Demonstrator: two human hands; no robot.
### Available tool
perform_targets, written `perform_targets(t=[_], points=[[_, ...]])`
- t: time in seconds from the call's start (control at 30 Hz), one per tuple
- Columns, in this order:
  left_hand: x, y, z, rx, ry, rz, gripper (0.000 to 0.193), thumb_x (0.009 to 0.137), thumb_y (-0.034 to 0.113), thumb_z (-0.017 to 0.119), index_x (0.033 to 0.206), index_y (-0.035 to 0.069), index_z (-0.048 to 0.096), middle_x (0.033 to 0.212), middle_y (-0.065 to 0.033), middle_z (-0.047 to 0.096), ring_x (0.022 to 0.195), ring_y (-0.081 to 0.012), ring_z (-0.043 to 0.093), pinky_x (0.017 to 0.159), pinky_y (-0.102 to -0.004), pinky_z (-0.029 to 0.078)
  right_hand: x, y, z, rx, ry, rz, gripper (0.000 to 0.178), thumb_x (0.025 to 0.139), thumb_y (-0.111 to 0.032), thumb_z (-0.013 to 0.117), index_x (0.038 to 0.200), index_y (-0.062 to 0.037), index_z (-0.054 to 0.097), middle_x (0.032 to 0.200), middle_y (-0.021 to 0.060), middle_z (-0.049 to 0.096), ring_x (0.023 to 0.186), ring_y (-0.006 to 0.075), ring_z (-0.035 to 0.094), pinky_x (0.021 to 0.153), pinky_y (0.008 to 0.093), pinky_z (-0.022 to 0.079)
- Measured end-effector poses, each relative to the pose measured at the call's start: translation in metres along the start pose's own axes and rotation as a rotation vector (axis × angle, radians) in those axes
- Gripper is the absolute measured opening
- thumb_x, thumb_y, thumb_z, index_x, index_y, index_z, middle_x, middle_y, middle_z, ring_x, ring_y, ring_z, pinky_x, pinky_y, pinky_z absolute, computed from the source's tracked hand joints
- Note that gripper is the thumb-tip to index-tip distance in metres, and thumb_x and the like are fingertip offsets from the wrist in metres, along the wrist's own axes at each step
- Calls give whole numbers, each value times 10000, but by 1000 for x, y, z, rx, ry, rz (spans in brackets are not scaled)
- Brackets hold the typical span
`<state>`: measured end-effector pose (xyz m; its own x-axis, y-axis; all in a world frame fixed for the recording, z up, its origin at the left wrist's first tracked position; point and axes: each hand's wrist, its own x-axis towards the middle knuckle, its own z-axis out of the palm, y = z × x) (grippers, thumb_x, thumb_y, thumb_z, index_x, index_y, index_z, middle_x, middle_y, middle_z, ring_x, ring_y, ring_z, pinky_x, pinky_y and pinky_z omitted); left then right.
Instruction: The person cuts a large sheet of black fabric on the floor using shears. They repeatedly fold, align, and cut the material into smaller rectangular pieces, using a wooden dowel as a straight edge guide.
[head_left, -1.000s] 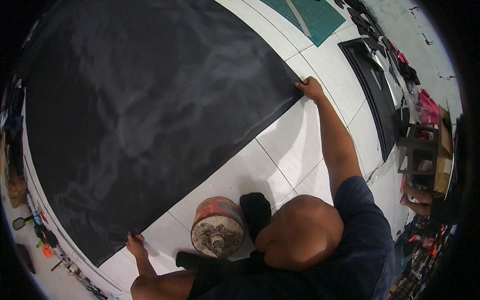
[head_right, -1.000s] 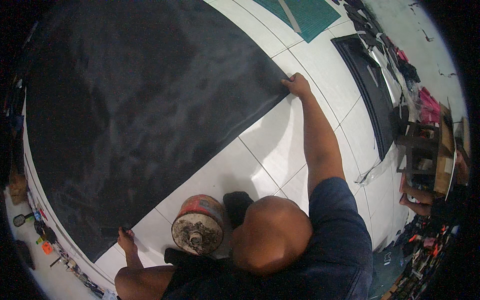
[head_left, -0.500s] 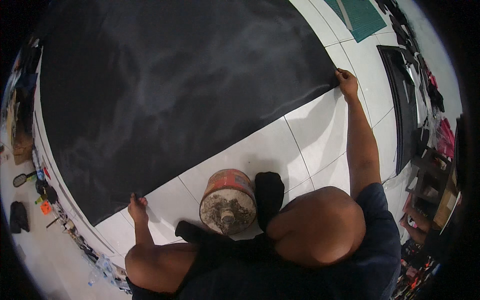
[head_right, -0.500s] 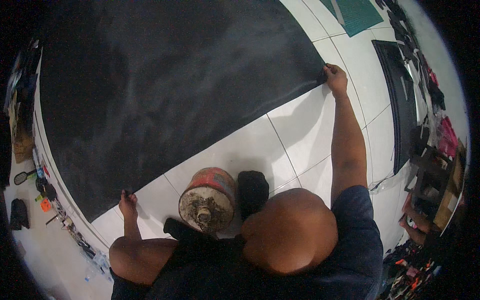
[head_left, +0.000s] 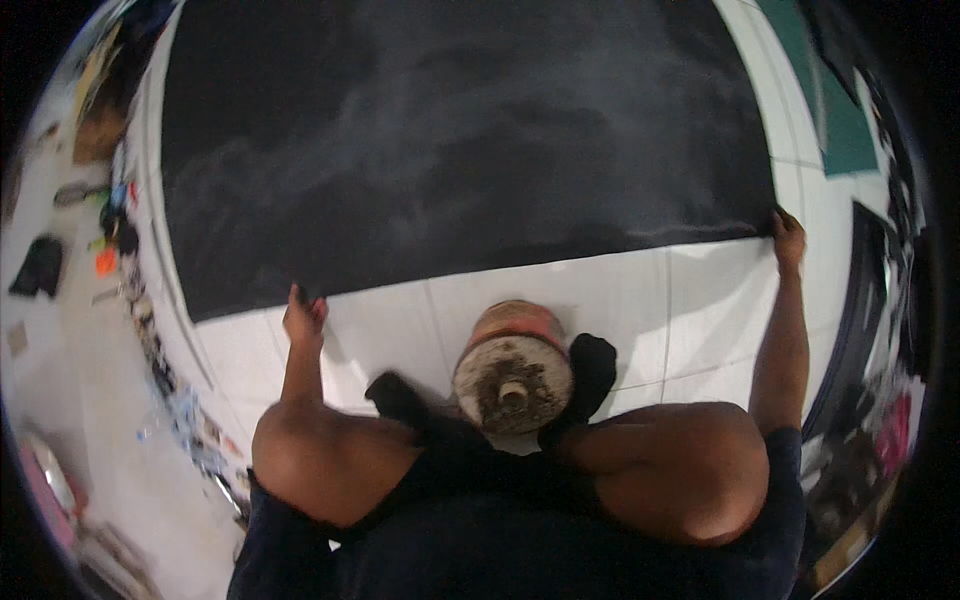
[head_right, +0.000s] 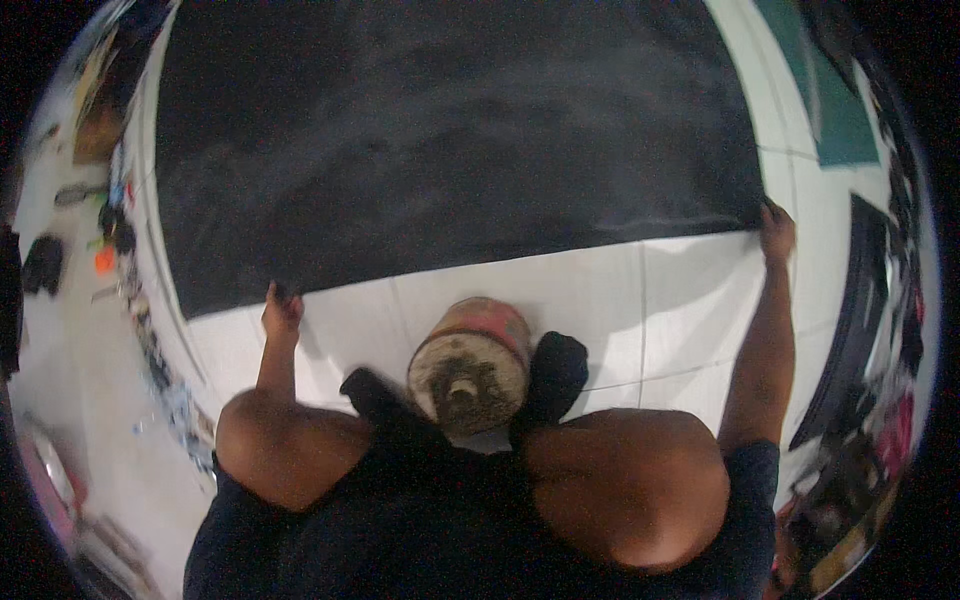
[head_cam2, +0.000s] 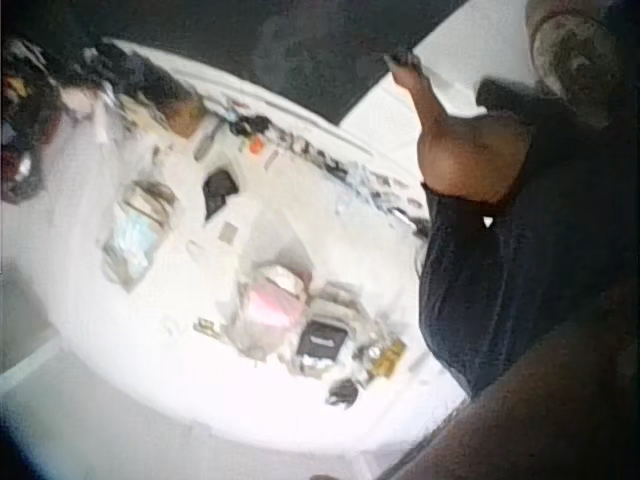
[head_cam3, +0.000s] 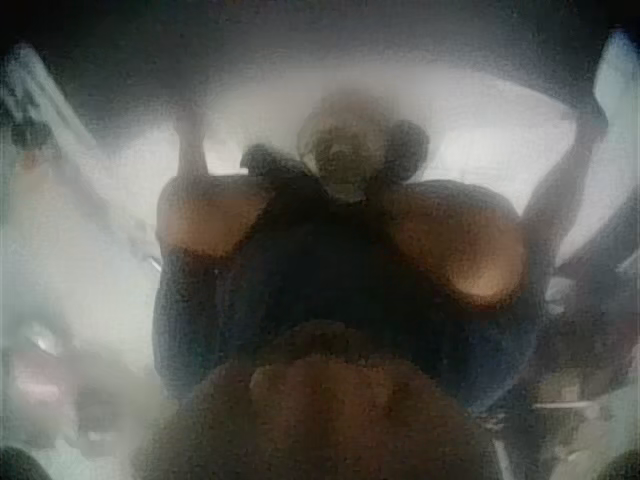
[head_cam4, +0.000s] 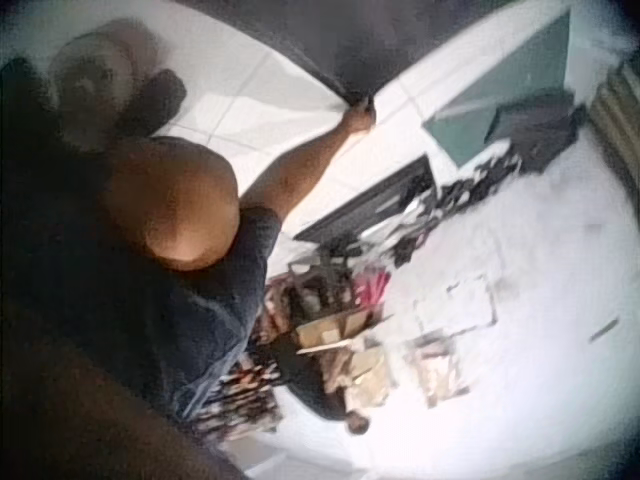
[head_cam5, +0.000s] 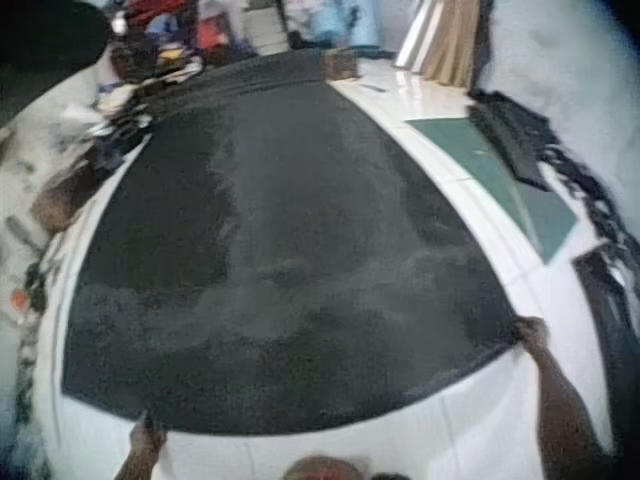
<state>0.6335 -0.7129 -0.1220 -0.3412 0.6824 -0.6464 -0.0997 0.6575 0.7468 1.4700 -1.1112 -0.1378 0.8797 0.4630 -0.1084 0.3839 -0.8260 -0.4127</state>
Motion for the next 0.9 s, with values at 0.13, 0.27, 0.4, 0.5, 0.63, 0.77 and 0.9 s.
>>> perform_targets(t=[0.13,0.27,0.4,0.5,0.63,0.77,0.9], points=[[35,10,-50,-31,114,51,276,934,257,616,901,-13,569,775,-82,599,657,-184,627,571,-269,561,0,-22,6,95,-91,2,414,907,-274,627,1237,-24,616,1188,142,656,1101,222,618,966,328,443],[35,14,-45,71,220,-4,193,941,159,597,873,-20,573,766,-84,598,650,-178,625,563,-265,561,-4,-23,6,98,-82,85,444,910,-277,631,1261,-7,594,1208,140,645,1109,221,608,969,321,438],[34,7,-36,84,181,6,172,932,135,602,866,-21,572,747,-86,599,616,-174,613,526,-261,552,11,5,-6,198,-110,93,441,917,-288,627,1264,-17,596,1204,128,649,1094,223,615,950,321,448],[34,11,-44,26,176,9,163,919,128,617,862,-18,573,744,-97,603,597,-178,608,514,-271,548,18,2,4,-50,-76,-26,420,917,-310,617,1226,-25,626,1177,138,661,1079,236,627,935,340,454],[29,18,-45,50,190,23,153,887,111,651,840,-11,572,711,-99,603,584,-183,609,517,-287,551,18,2,12,-221,-68,-102,435,908,-384,602,1158,-34,668,1112,158,684,1046,280,644,911,367,469],[22,16,-40,119,224,9,209,911,173,626,803,-5,602,704,-83,619,560,-160,607,502,-277,538,23,7,13,-193,-99,-205,442,921,-375,580,1141,-1,663,1064,187,686,996,314,649,862,388,483],[45,2,-23,72,140,-29,252,897,187,660,755,-14,604,666,-105,634,509,-173,609,440,-275,521,36,3,-30,-714,281,-98,578,845,-444,668,1289,-88,564,1239,196,596,1097,366,593,914,470,478]])
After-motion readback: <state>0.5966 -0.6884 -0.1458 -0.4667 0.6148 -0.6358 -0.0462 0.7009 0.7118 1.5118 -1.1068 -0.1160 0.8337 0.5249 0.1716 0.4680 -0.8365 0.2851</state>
